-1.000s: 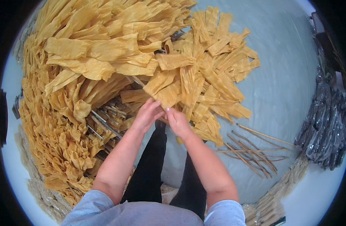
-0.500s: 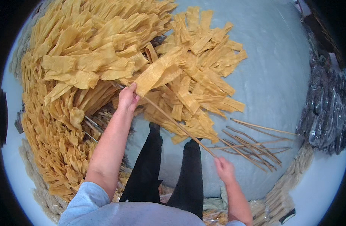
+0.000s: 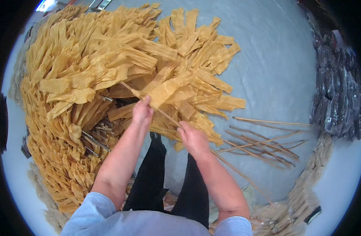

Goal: The person repeatedly picks up thin wooden skewers and inserts them into individual sheets of dried tofu from a large pile. The person then places the skewered tofu onto a metal rack. The person continues this process throughout the clip.

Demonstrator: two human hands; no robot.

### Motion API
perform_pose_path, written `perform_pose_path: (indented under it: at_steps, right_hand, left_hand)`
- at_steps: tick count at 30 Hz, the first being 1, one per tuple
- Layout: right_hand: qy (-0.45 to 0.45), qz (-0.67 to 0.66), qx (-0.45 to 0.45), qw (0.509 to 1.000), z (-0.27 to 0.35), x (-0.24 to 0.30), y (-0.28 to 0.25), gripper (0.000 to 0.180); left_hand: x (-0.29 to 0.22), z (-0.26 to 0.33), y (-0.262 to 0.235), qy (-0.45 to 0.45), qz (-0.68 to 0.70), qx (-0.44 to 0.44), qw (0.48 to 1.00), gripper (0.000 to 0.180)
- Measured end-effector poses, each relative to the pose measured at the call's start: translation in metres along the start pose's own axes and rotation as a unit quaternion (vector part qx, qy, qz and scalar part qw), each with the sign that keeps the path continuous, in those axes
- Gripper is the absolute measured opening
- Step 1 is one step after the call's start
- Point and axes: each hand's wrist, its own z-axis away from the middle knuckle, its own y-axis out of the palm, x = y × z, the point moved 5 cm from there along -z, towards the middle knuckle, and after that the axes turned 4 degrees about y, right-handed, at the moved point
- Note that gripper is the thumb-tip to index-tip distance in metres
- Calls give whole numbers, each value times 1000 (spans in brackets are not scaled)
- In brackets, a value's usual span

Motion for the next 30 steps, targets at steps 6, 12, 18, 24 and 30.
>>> perform_pose_path:
  at_steps: [6,12,18,24,30]
  right_hand:
    - [48,45,-16,998,69,-72,-61,28]
    - [102,107,-27,989,152,-115,-146,22]
    - [145,183,-27,972,237,-144,-197,12]
    - [225,202,-23,953,307,-183,-226,11]
    - [145,272,-53,950,241,-159,-211,14]
  left_hand:
    - [-15,-50,-1,-66,27,-83,994,17]
    - [52,-53,29,-118,75,-150,979,26]
    - [32,-79,12,-32,2,-145,989,23]
    - [-38,-47,46,90,-235,-125,960,52]
    - [34,152,165,442,-599,542,388,54]
